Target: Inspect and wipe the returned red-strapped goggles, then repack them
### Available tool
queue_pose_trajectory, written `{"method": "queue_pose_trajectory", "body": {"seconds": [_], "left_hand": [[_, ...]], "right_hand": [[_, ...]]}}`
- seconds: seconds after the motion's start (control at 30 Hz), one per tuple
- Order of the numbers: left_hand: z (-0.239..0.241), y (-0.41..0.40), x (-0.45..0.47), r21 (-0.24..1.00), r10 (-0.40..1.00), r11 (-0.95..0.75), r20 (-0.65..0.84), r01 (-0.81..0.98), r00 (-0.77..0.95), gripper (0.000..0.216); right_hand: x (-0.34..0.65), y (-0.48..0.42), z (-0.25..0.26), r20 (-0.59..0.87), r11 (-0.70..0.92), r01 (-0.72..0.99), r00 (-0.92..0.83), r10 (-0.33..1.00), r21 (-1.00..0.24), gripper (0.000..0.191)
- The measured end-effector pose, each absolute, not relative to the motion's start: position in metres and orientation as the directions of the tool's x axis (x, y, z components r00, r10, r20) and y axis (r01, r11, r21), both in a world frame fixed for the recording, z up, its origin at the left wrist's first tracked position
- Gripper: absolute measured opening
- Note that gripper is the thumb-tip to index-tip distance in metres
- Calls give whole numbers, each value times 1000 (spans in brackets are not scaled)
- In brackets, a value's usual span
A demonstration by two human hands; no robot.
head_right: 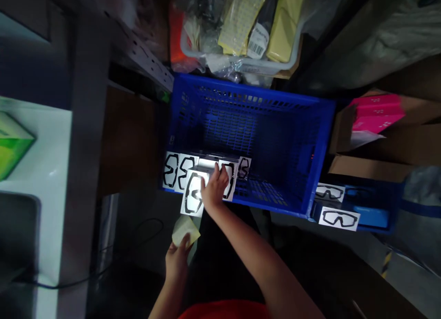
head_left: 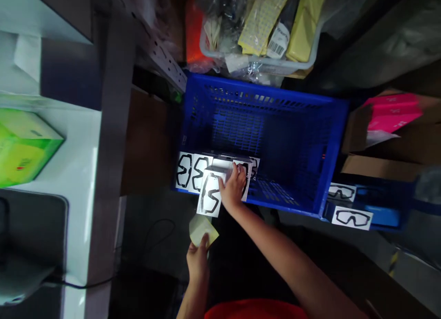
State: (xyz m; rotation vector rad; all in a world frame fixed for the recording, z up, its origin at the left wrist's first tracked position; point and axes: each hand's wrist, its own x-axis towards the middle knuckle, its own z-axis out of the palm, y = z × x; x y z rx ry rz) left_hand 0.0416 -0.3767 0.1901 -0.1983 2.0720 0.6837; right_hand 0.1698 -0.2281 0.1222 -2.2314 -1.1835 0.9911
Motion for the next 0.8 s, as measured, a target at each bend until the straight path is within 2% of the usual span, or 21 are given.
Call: {"method": "queue_pose_trajectory", "body": {"seconds": [0.1, 0.2, 0.3, 0.47, 0.6, 0.73, 0.8], "left_hand": [[191, -380, 39, 336, 47, 863, -796, -377, -603, 29], [194, -382, 35, 276, -8, 894, -779, -354, -626, 34], [198, -382, 28, 268, 20, 909, -793, -320, -609, 35], [202, -382, 17, 336, 58, 871, -795, -358, -604, 32], [204, -379, 1, 384, 105, 843, -805, -377, -584, 32], [221, -365, -22, 452, 195, 795, -822, -405, -535, 31], [239, -354, -34, 499, 259, 759, -820, -417, -510, 33]], "right_hand": [[124, -248, 124, -378, -573, 473, 447, 810, -669, 107], [93, -258, 111, -387, -523, 487, 358, 850, -699, 116], [87, -251, 100, -470, -513, 556, 234, 851, -654, 120], [103, -232, 103, -478, -511, 578, 225, 849, -636, 118], [118, -225, 111, -394, -372, 671, 129, 910, -641, 107], [130, -228, 125, -311, -259, 788, 90, 946, -558, 100], [137, -238, 138, -264, -192, 810, 48, 963, -554, 90]]}}
